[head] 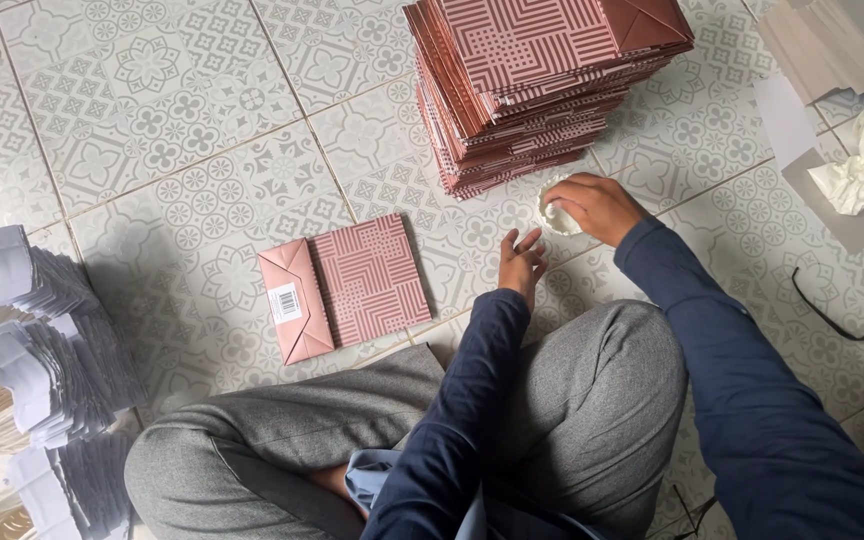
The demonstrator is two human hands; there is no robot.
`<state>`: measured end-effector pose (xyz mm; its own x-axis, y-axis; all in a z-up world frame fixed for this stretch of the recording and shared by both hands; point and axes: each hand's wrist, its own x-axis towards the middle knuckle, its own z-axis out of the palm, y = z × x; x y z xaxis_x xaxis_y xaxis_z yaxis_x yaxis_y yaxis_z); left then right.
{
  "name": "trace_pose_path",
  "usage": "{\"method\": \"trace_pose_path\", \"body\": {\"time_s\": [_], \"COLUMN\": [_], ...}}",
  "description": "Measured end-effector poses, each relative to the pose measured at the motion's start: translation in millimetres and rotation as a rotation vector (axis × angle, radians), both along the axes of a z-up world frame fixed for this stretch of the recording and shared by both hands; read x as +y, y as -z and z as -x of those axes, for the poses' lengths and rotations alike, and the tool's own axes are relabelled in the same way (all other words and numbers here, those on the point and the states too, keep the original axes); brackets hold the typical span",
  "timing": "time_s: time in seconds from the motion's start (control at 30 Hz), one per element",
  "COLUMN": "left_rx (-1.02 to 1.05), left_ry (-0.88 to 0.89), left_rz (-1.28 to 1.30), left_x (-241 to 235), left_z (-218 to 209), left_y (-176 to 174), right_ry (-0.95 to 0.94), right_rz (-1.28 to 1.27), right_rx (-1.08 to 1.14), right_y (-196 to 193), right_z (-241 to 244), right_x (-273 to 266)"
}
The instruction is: The person sits on the floor and assembles patterned paper gift bags. They apply glue to white paper tabs, attach them to the bag, and thread white rope handles through the tabs to secure them. The finished bags are stacked on the floor.
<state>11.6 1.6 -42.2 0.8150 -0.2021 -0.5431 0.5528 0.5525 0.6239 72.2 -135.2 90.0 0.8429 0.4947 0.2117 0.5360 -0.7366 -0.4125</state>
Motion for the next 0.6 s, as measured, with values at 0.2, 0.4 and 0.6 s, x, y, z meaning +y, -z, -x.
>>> {"method": "trace_pose_path", "body": {"time_s": [0.2,0.4,0.6], "left_rx": [-0.004,0.000,-0.003], "left_ry": [0.005,0.011,0.009], "left_rz": [0.000,-0.008,-0.083], "left_x": [-3.7,-3.2,0.8], "left_z": [-2.0,-3.9,-4.2], "left_y": [-7.9,-7.6,35.8], "right_ry": [-0.097,-0.038,0.149], "right_rz": [0.045,-0.017,-0.041], "right_rx": [-0.046,-0.051,-0.071], "right_y": [32.1,7.2,-27.3], "right_z": [-20.4,-22.2,0.7], "right_x": [17.6,26.9,1.6]}}
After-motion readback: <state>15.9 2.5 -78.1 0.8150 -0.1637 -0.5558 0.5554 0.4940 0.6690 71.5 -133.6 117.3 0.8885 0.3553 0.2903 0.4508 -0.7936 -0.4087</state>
